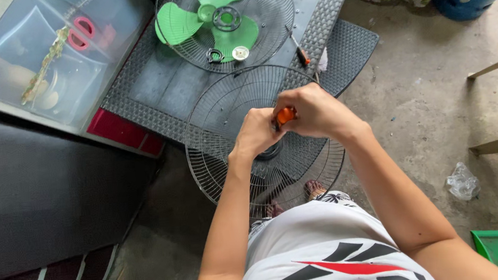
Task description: The person uses a screwdriver to tighten screws on the front grill of a standing fan. They then place a white plastic hub cap onto the center of the grill and lift the grill to attach it to the fan base.
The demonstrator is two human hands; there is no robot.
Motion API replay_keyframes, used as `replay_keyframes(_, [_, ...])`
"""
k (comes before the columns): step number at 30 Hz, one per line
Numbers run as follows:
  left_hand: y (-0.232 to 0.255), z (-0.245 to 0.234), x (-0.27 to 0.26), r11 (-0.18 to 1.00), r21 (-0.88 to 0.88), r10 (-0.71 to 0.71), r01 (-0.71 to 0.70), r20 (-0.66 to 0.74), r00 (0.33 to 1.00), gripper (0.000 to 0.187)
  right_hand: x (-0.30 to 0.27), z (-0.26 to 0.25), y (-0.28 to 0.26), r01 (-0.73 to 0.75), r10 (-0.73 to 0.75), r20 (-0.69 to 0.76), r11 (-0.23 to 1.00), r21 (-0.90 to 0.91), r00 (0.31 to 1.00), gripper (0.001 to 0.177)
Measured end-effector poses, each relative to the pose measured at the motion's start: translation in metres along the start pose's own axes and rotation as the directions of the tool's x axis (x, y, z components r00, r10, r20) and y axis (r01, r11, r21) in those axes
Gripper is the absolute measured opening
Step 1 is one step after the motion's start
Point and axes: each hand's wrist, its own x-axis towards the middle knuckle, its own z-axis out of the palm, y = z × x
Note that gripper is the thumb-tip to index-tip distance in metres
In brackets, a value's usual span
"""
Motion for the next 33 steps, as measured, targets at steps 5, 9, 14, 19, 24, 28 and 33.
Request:
replay_keyframes(5, [0.004, 0.012, -0.003, 0.983, -0.166, -0.080, 0.077, -0.016, 0.997, 0.024, 0.005, 0.006, -0.004, -0.286, 0.285, -0.033, 0.957, -0.053, 0.958, 0.027])
replay_keyframes(9, [0.008, 0.017, -0.011, 0.988, 0.106, 0.134, -0.109, -0.268, 0.954, 0.023, 0.010, 0.023, -0.006, -0.356, 0.355, -0.040, 0.921, -0.155, 0.934, 0.024])
replay_keyframes(14, [0.007, 0.016, -0.010, 0.991, 0.083, -0.092, 0.106, -0.154, 0.984, 0.029, 0.014, 0.031, 0.000, -0.376, 0.361, -0.110, 0.909, -0.181, 0.926, 0.041])
replay_keyframes(19, [-0.002, 0.016, -0.008, 0.980, -0.193, -0.087, 0.057, -0.152, 0.985, 0.038, 0.012, 0.025, 0.001, -0.402, 0.370, -0.158, 0.851, -0.336, 0.915, 0.050])
replay_keyframes(24, [-0.012, 0.022, -0.009, 0.972, -0.234, -0.046, 0.018, -0.113, 0.992, 0.031, 0.008, 0.025, -0.008, -0.527, 0.583, -0.018, 0.719, -0.454, 0.812, 0.061])
replay_keyframes(28, [-0.015, 0.018, 0.000, 0.977, -0.202, -0.075, 0.068, -0.028, 0.997, 0.034, -0.007, 0.013, -0.005, -0.139, 0.107, -0.129, 0.951, -0.276, 0.986, 0.051])
replay_keyframes(33, [-0.020, 0.008, 0.002, 0.939, -0.334, -0.060, 0.076, 0.058, 0.997, 0.036, -0.008, 0.011, 0.007, -0.017, 0.003, -0.065, 0.976, -0.215, 0.998, 0.030])
